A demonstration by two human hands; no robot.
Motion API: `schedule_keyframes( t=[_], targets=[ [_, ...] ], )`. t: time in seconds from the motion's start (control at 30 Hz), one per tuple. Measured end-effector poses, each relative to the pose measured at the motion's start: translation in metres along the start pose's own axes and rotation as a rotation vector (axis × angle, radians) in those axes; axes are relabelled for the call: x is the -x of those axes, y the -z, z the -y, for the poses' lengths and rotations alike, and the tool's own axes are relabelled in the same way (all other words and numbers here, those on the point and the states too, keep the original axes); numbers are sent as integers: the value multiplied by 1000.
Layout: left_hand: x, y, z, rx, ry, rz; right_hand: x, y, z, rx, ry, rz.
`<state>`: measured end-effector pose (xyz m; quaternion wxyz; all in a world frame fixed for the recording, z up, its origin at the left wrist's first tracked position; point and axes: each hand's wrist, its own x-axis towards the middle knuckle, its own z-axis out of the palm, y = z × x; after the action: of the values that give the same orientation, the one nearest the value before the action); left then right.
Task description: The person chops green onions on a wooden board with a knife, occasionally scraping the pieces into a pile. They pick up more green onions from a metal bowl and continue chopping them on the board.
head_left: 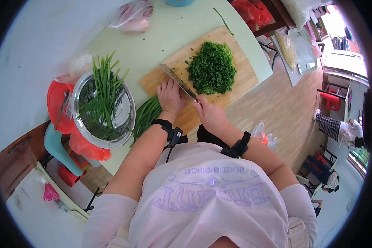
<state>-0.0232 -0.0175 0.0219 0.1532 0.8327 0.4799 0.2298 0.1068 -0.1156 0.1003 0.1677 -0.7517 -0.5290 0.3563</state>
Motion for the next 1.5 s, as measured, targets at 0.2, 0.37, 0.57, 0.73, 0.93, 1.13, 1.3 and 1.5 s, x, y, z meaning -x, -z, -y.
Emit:
schedule_keyframes(
  t=[0.2,0.37,0.57,0.73,0.93,1.13,1.3,1.5],
  targets=[
    [-1,-1,0,-4,-1,-3,-6,2,5,3,-65,35],
    [-1,-2,3,0,-34,-51,-17,-7,-5,-111,-27,25],
    [0,-7,5,18,-34,-66,-42,-20,-9,-210,64,-33],
    [-1,-3,2,53,-39,-82,-47,-3,-14,-408,-193,135],
    [0,-2,1,37,-26,-29,-8,10,-7,-64,35,36],
    [1,-3,5,29,-29,-20,2,-1,-9,-66,9,29],
    [2,-2,4,11,-8,40,2,-4,-9,-91,3,19],
    [-1,-2,1,-7,-34,-49,-5,-4,-1,-89,-18,21]
  ],
)
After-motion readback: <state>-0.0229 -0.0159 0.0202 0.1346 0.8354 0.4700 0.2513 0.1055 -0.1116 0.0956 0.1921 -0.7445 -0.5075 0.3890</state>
